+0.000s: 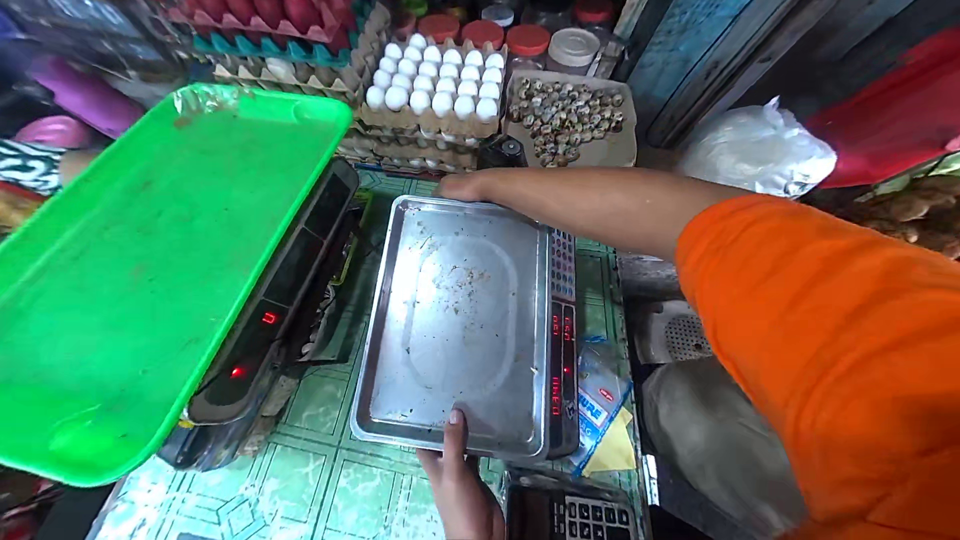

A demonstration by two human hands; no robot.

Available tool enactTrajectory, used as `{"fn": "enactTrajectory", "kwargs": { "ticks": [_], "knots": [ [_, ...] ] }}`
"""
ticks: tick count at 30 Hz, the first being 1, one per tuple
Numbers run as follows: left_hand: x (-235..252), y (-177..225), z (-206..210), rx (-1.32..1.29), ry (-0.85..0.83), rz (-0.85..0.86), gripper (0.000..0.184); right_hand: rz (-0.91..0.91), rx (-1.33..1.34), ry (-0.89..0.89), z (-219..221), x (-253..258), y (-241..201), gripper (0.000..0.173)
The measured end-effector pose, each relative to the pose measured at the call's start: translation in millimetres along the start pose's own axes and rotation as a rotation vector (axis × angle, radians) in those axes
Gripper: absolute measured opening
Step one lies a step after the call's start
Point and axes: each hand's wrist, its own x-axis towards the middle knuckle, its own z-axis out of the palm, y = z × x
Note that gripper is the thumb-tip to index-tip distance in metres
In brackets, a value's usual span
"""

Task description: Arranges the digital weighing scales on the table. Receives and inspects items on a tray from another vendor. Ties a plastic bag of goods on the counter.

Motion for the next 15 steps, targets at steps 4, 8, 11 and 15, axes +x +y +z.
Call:
{"fn": "enactTrajectory", "kwargs": {
  "ticks": [4,8,11,15],
  "knots": [
    [-0.3,3.2,0.3,0.058,0.012,0.004,0.072,0.067,0.095,-0.031,3.9,-0.9,9.4,0.043],
    [-1.0,3.6,1.3,0.055,0.021,0.002,0.069,0.131,0.17,-0.019,4.4,2.2,11.1,0.049],
    [-0.6,4.3,0.4,0.082,0.018,0.0,0.068,0.264,0.58,0.111,-7.0,-1.1,-11.4,0.065],
    [-1.9,8.0,-3.2,0.117,0.005,-0.024,0.062,0.142,0.534,0.305,-32.4,9.1,-46.4,0.044]
  ]
}}
